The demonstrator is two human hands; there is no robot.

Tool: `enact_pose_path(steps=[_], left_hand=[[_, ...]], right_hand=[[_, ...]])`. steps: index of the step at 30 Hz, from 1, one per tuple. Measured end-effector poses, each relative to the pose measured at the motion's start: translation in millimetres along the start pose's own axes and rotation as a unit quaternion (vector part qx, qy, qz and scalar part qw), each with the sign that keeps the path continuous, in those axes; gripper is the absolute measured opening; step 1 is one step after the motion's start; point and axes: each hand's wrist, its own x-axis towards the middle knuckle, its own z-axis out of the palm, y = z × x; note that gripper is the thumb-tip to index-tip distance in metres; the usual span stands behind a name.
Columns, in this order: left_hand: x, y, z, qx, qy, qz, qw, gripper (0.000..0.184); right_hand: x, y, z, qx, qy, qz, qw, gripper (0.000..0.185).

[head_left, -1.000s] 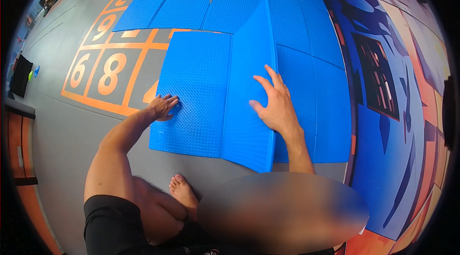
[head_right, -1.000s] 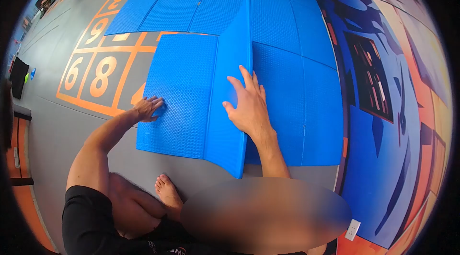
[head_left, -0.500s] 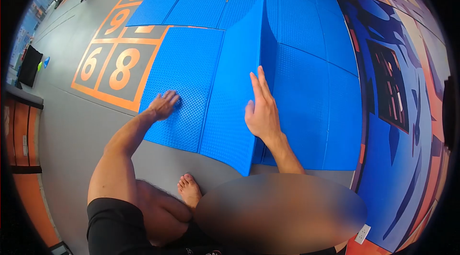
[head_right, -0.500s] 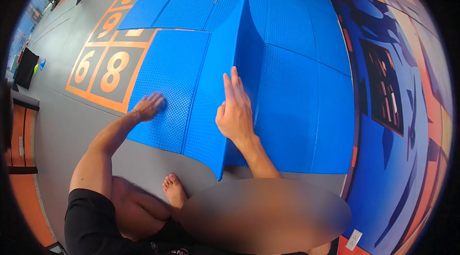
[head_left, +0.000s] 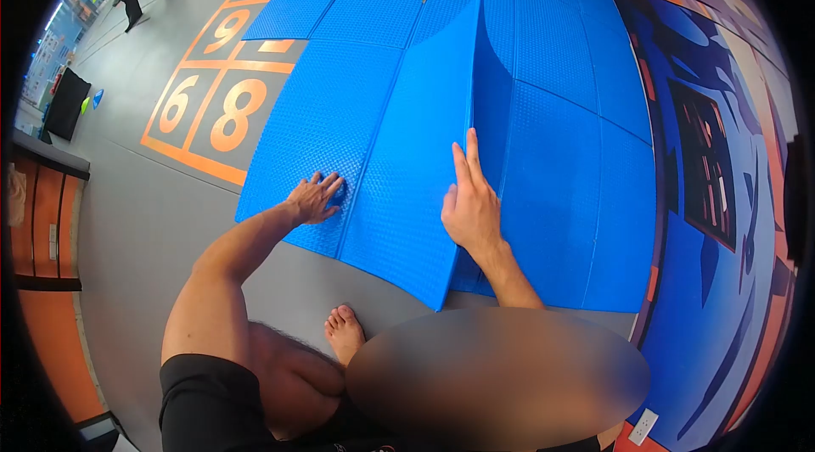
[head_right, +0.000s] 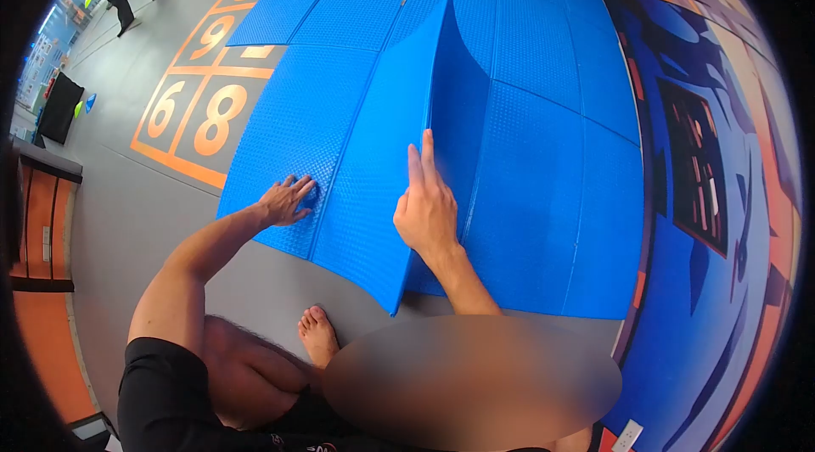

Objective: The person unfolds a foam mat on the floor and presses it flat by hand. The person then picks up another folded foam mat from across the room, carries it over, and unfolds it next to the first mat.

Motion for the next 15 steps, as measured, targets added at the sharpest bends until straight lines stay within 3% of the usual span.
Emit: enact_pose_path(steps=[9,12,15], left_hand=[[-16.6,-27.0,16.1,0.010,-0.021,-0.132,0.991,0.069],[-24.3,-35.8,28.6,-0.002,0.052,-0.046,0.998,0.064],[-35.7,-3.3,-4.4,-0.051,0.094,0.037,0.994,0.061]], right_hand=[[1.3,13.2,43.6,0.034,-0.005,-0.107,0.994,0.057],[4.2,10.2,52.1,0.026,-0.018,-0.114,0.993,0.059],[9.7,7.9,62.1,0.035,-0.040,-0.101,0.993,0.060]])
